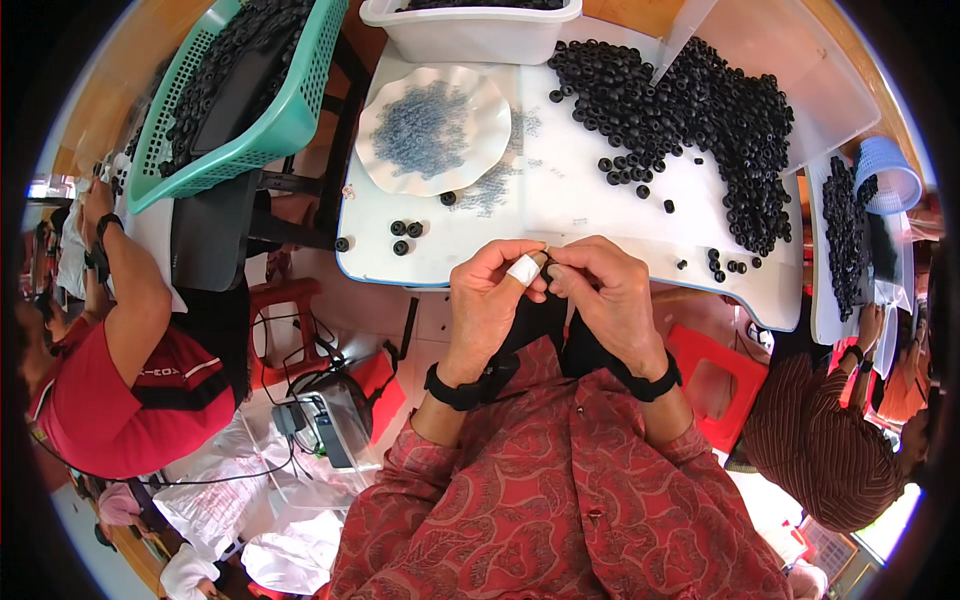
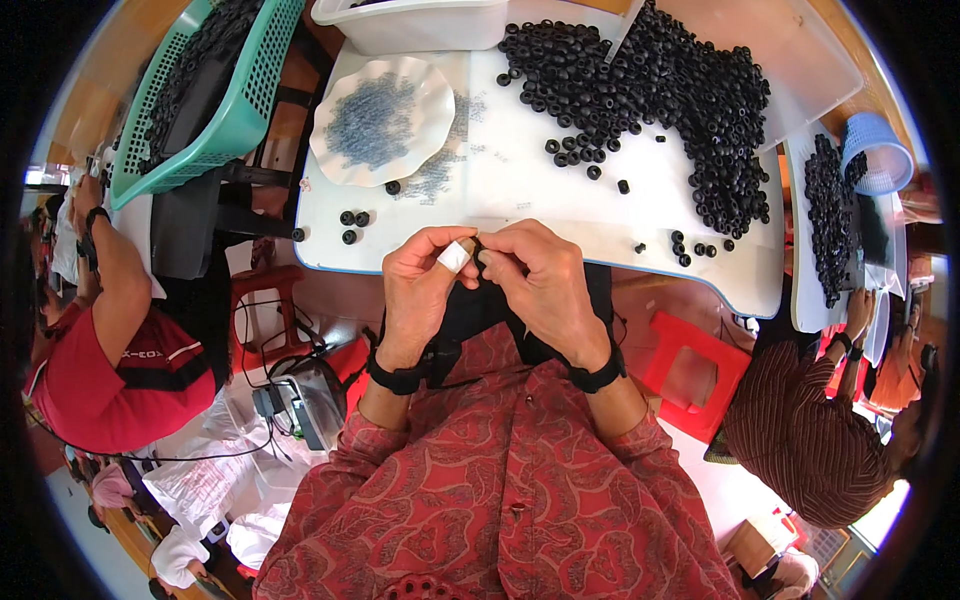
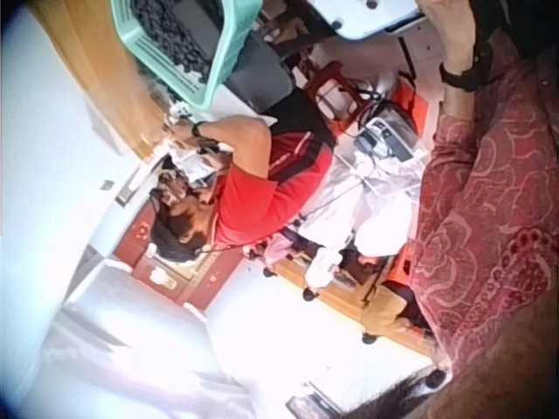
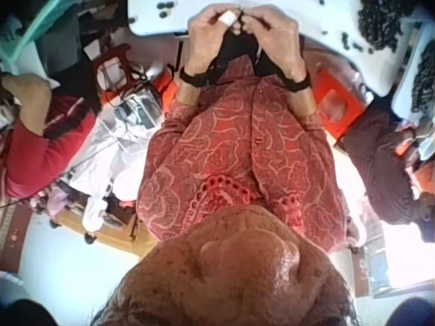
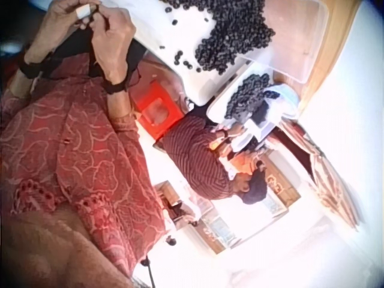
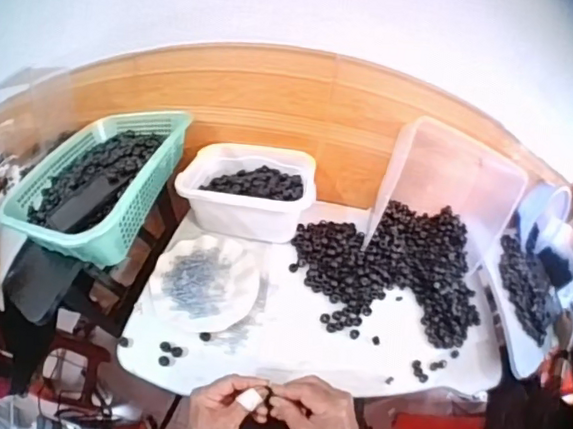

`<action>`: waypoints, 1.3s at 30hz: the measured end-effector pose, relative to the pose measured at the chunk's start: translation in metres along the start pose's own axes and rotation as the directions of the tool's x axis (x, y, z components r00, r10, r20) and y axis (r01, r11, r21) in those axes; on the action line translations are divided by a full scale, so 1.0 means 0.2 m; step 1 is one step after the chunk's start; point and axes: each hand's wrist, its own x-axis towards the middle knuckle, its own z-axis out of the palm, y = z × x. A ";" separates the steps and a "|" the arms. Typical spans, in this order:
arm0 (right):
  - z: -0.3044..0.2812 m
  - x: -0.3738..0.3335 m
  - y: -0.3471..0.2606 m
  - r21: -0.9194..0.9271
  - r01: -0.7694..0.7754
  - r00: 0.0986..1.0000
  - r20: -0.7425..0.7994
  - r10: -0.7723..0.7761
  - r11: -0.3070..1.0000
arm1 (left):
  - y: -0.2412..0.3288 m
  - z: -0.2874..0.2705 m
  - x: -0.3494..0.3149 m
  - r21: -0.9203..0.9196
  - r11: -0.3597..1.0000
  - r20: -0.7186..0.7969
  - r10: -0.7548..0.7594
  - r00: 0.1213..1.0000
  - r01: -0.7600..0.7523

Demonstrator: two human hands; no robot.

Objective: The person picks up a black plastic part and a small white component, inserts the component into the part, and places the assembled unit on the table.

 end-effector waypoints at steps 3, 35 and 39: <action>0.02 0.02 0.04 -0.037 0.075 0.997 -0.035 -0.076 0.997 | 0.00 0.01 0.02 0.016 1.000 -0.022 0.009 1.000 -0.009; 0.04 0.19 0.24 -0.353 0.144 0.965 -0.157 -0.210 0.925 | -0.12 0.10 0.24 0.821 0.298 0.263 0.560 0.786 -0.487; 0.05 0.17 0.19 -0.372 0.129 0.934 -0.265 -0.238 0.919 | -0.13 0.09 0.25 0.815 0.201 0.362 0.557 0.748 -0.544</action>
